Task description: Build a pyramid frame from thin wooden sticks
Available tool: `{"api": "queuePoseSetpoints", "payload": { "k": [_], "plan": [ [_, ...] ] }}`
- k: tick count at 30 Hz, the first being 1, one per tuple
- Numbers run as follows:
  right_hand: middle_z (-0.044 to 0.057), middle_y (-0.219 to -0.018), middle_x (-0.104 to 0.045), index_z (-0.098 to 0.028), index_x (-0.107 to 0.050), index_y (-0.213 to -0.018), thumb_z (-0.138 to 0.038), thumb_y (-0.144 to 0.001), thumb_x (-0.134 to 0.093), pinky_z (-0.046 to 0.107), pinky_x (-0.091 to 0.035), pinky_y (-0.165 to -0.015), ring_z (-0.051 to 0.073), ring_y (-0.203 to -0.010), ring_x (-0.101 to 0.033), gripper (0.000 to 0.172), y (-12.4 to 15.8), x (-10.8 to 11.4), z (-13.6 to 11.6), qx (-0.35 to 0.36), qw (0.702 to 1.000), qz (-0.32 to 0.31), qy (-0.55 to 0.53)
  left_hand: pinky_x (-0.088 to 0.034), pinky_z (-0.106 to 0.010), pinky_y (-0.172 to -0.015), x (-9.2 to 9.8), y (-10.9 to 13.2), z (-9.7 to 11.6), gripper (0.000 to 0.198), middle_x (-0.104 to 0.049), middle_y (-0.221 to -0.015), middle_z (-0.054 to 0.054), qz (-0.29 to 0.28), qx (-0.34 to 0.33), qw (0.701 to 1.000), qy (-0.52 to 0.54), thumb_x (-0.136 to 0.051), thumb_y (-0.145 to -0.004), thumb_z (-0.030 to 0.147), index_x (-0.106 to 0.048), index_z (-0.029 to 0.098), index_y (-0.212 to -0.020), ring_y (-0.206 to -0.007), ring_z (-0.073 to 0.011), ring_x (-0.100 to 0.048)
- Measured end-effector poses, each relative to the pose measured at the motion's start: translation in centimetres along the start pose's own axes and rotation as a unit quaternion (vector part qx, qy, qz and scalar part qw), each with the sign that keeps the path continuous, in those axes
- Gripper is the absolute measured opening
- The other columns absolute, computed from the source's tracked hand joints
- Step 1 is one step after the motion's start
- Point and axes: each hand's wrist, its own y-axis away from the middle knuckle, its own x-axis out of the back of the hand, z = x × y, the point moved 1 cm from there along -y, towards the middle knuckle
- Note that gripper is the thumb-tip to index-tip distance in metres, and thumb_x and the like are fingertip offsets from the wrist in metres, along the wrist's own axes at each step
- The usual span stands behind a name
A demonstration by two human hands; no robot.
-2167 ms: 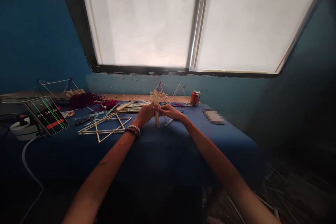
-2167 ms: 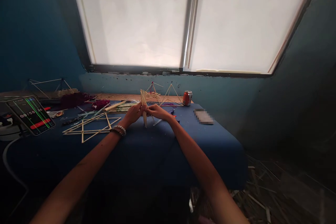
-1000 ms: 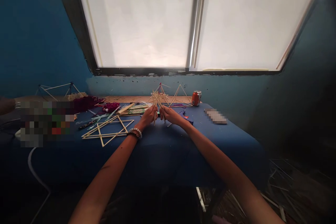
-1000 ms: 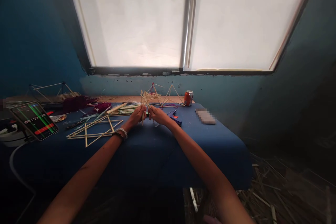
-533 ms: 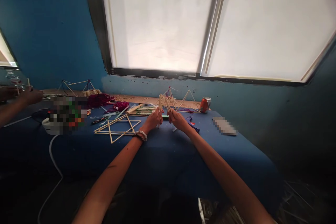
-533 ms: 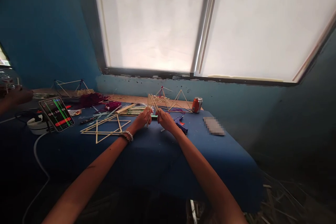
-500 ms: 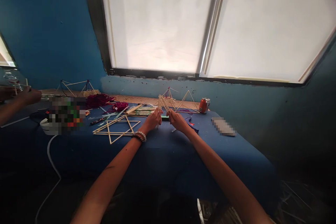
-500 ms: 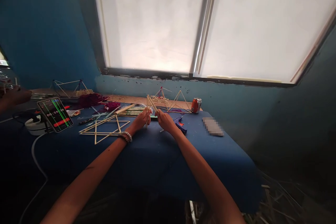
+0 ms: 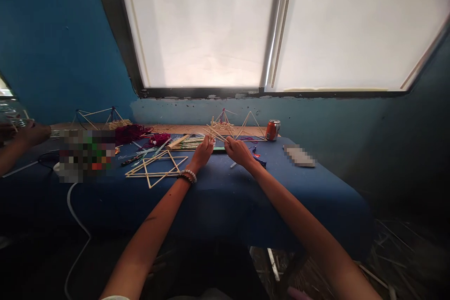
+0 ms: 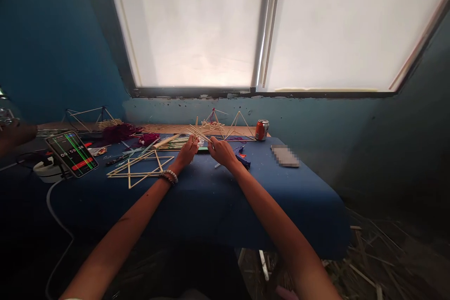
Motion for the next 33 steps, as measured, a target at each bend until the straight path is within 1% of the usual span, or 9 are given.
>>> {"api": "queuePoseSetpoints", "payload": {
  "k": [3, 8, 12, 16, 23, 25, 28, 30, 33],
  "plan": [
    [0.005, -0.073, -0.065, -0.021, -0.056, -0.093, -0.031, -0.107, -0.036, 0.03, -0.023, -0.062, 0.021, -0.069, -0.063, 0.026, -0.2, -0.1, 0.0, -0.014, 1.0, 0.001, 0.013, -0.049, -0.034, -0.07, 0.2, 0.2, 0.5, 0.025, -0.065, -0.084, -0.006, 0.006, -0.006, 1.0, 0.007, -0.037, -0.105, 0.034, -0.058, 0.02, -0.105, -0.073, -0.0205, -0.066],
    [0.004, -0.074, -0.067, -0.021, -0.056, -0.093, -0.034, -0.11, -0.033, 0.03, -0.023, -0.061, 0.019, -0.069, -0.064, 0.032, -0.3, -0.3, 0.0, -0.013, 0.999, 0.003, 0.034, -0.04, -0.031, -0.063, 0.9, 0.6, 1.1, 0.022, -0.062, -0.072, -0.003, 0.029, -0.028, 0.999, 0.0, -0.035, -0.103, 0.034, -0.053, 0.022, -0.098, -0.066, -0.0205, -0.063],
    [0.006, -0.079, -0.069, -0.021, -0.057, -0.094, -0.033, -0.111, -0.027, 0.031, -0.023, -0.062, 0.019, -0.071, -0.064, 0.037, -0.2, -0.2, -0.2, -0.006, 0.999, -0.002, 0.038, -0.04, -0.03, -0.062, 1.1, 0.7, 1.0, 0.03, -0.062, -0.072, -0.002, 0.019, -0.034, 0.999, -0.015, -0.028, -0.105, 0.038, -0.053, 0.022, -0.1, -0.065, -0.0198, -0.062],
    [0.008, -0.085, -0.071, -0.02, -0.058, -0.094, -0.033, -0.11, -0.034, 0.031, -0.023, -0.064, 0.02, -0.075, -0.065, 0.031, 0.1, -0.3, -0.5, 0.028, 0.998, -0.029, 0.04, -0.045, -0.032, -0.068, 0.5, 0.3, 0.6, 0.033, -0.064, -0.075, -0.006, -0.003, -0.047, 0.998, -0.039, -0.03, -0.105, 0.038, -0.057, 0.021, -0.096, -0.073, -0.022, -0.065],
    [0.011, -0.09, -0.073, -0.017, -0.06, -0.104, -0.028, -0.107, -0.044, 0.031, -0.026, -0.065, 0.025, -0.08, -0.068, 0.02, 0.2, -0.7, -0.4, 0.059, 0.996, -0.045, 0.042, -0.049, -0.034, -0.084, -0.3, -0.5, -0.7, 0.026, -0.069, -0.102, -0.015, 0.02, -0.07, 0.994, -0.08, -0.041, -0.102, 0.031, -0.062, 0.018, -0.11, -0.096, -0.0265, -0.067],
    [0.011, -0.09, -0.074, -0.017, -0.059, -0.111, -0.031, -0.108, -0.042, 0.03, -0.028, -0.067, 0.025, -0.082, -0.069, 0.022, 0.1, -0.6, -0.2, 0.061, 0.997, -0.039, 0.035, -0.048, -0.033, -0.082, -0.2, -0.6, -1.1, 0.027, -0.07, -0.101, -0.015, 0.031, -0.068, 0.993, -0.09, -0.042, -0.102, 0.032, -0.063, 0.018, -0.111, -0.095, -0.0259, -0.067],
    [0.009, -0.088, -0.074, -0.018, -0.06, -0.114, -0.036, -0.109, -0.042, 0.029, -0.028, -0.067, 0.023, -0.082, -0.068, 0.026, 0.1, -0.2, 0.0, 0.061, 0.997, -0.031, 0.024, -0.045, -0.032, -0.074, 0.2, -0.6, -1.2, 0.032, -0.069, -0.09, -0.012, 0.061, -0.053, 0.992, -0.096, -0.039, -0.104, 0.035, -0.064, 0.016, -0.11, -0.086, -0.0245, -0.065],
    [0.007, -0.086, -0.073, -0.019, -0.061, -0.112, -0.036, -0.109, -0.042, 0.028, -0.028, -0.066, 0.021, -0.078, -0.067, 0.026, 0.0, 0.0, 0.0, 0.062, 0.997, -0.029, 0.019, -0.041, -0.031, -0.068, 0.4, -0.5, -1.0, 0.036, -0.068, -0.081, -0.01, 0.081, -0.042, 0.991, -0.095, -0.036, -0.104, 0.037, -0.065, 0.015, -0.103, -0.078, -0.0231, -0.063],
    [0.005, -0.082, -0.071, -0.02, -0.064, -0.107, -0.035, -0.109, -0.043, 0.027, -0.029, -0.065, 0.019, -0.074, -0.064, 0.026, 0.0, 0.1, 0.1, 0.07, 0.997, -0.024, 0.01, -0.035, -0.031, -0.062, 0.7, -0.2, -0.2, 0.05, -0.062, -0.065, -0.007, 0.103, -0.029, 0.991, -0.081, -0.028, -0.106, 0.041, -0.061, 0.018, -0.078, -0.063, -0.0191, -0.057]
  ]
}}
